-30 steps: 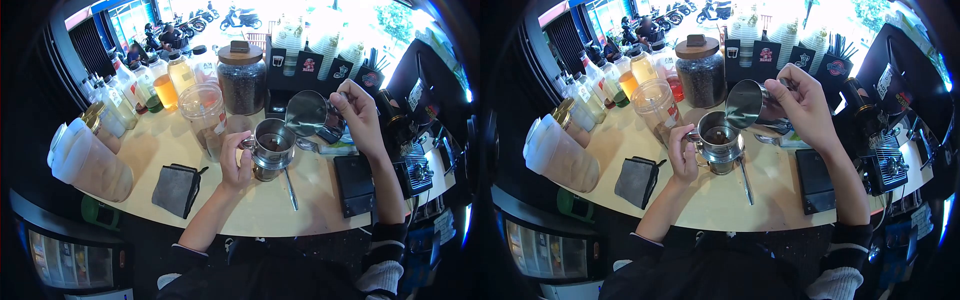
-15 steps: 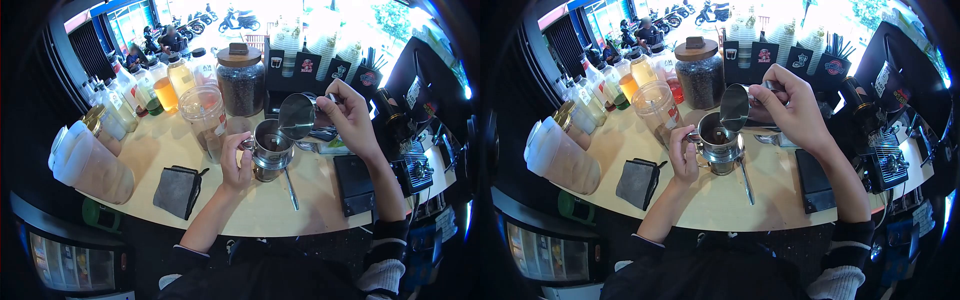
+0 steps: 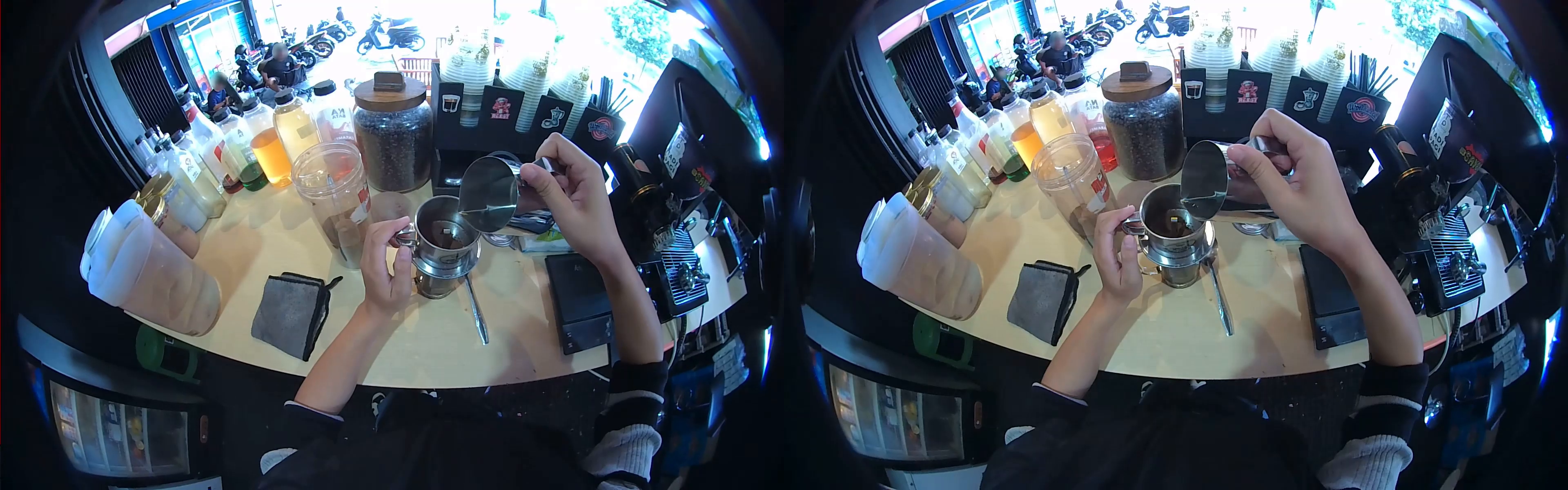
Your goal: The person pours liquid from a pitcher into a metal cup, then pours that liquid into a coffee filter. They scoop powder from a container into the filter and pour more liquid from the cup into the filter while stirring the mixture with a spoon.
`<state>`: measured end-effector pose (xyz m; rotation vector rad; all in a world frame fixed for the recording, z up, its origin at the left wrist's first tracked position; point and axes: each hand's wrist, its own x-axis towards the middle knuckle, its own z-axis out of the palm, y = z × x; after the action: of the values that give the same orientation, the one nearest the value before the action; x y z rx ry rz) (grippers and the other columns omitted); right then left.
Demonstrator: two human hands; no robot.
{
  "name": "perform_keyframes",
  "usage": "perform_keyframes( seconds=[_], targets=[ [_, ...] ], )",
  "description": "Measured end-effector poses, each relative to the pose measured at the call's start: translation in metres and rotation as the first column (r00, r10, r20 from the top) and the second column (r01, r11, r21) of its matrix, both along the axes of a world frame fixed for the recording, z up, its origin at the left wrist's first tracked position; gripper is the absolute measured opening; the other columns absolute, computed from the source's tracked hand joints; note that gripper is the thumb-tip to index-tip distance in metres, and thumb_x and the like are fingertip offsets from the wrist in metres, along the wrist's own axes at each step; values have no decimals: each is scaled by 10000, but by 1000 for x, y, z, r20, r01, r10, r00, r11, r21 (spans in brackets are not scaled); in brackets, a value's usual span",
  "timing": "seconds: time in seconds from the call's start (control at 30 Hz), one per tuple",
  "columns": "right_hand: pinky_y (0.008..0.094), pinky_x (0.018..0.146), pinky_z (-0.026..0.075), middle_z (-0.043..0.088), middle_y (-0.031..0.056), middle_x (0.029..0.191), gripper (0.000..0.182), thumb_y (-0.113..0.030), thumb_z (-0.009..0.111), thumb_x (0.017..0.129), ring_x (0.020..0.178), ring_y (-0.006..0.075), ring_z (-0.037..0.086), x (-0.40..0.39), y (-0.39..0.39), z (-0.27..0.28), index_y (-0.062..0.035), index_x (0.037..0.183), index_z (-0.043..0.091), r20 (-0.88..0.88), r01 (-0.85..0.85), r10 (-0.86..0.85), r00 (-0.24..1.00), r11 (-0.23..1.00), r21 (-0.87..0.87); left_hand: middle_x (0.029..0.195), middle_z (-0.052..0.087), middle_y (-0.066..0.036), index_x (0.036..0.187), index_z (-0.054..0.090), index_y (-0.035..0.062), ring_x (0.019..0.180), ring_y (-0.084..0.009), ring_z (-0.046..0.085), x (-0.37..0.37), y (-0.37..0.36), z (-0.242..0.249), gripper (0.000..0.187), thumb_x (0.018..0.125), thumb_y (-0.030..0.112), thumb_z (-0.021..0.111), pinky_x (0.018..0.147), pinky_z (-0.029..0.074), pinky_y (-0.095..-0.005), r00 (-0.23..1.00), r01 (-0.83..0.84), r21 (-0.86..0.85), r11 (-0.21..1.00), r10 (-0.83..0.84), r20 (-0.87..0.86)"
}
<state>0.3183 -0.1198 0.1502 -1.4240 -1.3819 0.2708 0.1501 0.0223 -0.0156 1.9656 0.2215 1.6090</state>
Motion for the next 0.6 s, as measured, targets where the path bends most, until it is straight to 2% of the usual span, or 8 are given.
perform_keyframes(
  seconds=[0.07,0.4,0.47,0.6],
  targets=[
    [159,595,447,327,-57,660,249,-111,612,891,654,-4,356,-2,-1,3,-22,766,417,92,17,-17,996,1000,-1,975,521,-122,1121,503,-45,863,-178,524,0,0,0,316,915,185,439,774,425,-296,1000,-1,0,1000,1,-1],
    [164,595,433,372,-55,666,229,-104,601,897,652,-7,374,1,-2,2,-20,762,437,208,61,-61,976,998,9,974,524,-127,1120,506,-49,852,-183,530,-1,-1,1,317,912,182,439,769,431,-297,1000,2,1,1000,-2,-4],
    [155,604,422,400,-53,676,217,-110,596,903,655,-19,392,3,-2,0,-23,774,445,30,9,-10,999,999,40,975,525,-128,1118,507,-49,851,-183,532,-1,-1,1,316,912,181,440,768,434,-296,1000,5,0,1000,-5,0],
    [154,641,465,392,-59,676,204,-118,590,909,669,-27,434,7,-4,3,-27,788,454,-44,-17,18,999,999,35,977,526,-129,1119,506,-50,856,-182,534,-1,-1,1,314,914,178,436,769,437,-295,1000,1,14,1000,-1,1]
  ],
)
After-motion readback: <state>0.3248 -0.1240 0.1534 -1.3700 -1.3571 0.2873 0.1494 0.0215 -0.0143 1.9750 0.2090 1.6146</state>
